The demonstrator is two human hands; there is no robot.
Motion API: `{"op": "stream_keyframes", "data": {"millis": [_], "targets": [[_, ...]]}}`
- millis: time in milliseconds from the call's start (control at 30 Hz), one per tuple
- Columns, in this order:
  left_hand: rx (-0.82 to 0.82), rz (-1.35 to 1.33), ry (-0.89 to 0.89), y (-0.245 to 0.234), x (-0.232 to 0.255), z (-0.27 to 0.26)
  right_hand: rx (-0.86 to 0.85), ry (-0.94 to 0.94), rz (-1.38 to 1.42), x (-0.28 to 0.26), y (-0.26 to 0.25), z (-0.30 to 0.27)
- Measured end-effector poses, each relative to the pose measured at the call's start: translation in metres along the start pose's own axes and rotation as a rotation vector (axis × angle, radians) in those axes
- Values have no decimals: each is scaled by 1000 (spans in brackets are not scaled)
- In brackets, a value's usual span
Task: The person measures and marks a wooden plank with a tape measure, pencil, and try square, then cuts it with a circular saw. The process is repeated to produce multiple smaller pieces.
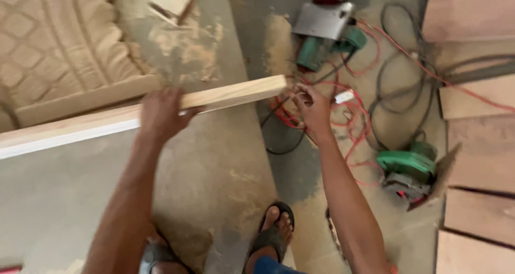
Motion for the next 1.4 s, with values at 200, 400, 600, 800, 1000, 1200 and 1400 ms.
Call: {"op": "stream_keyframes", "data": {"millis": [200, 400, 600, 800, 1000, 1200, 1400], "targets": [[14, 25, -45, -17, -6, -6, 408, -52, -313, 48, -90, 48], [27, 41, -28, -19, 17, 3, -66, -377, -548, 118, -122, 149], [7, 68, -104, -15, 16, 4, 59, -131, -526, 127, -111, 155], [-18, 95, -104, -14, 11, 3, 250, 56, -444, 54, -141, 43], [0, 114, -71, -14, 11, 0, 167, 332, -651, -25, -182, -123], [37, 77, -48, -11, 10, -10, 270, 462, -675, -76, -171, -285], [80, 43, -5, -6, 5, -13, 407, 732, -669, -70, -148, -397]]}}
Point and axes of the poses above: each hand's wrist, its own z-axis towards the middle knuckle, its own y-axis out of the palm, x = y × z, the point moved 2 cm from there along z, towards the middle knuckle, and after that the axes turned 14 degrees about -y, right-handed, at the moved point
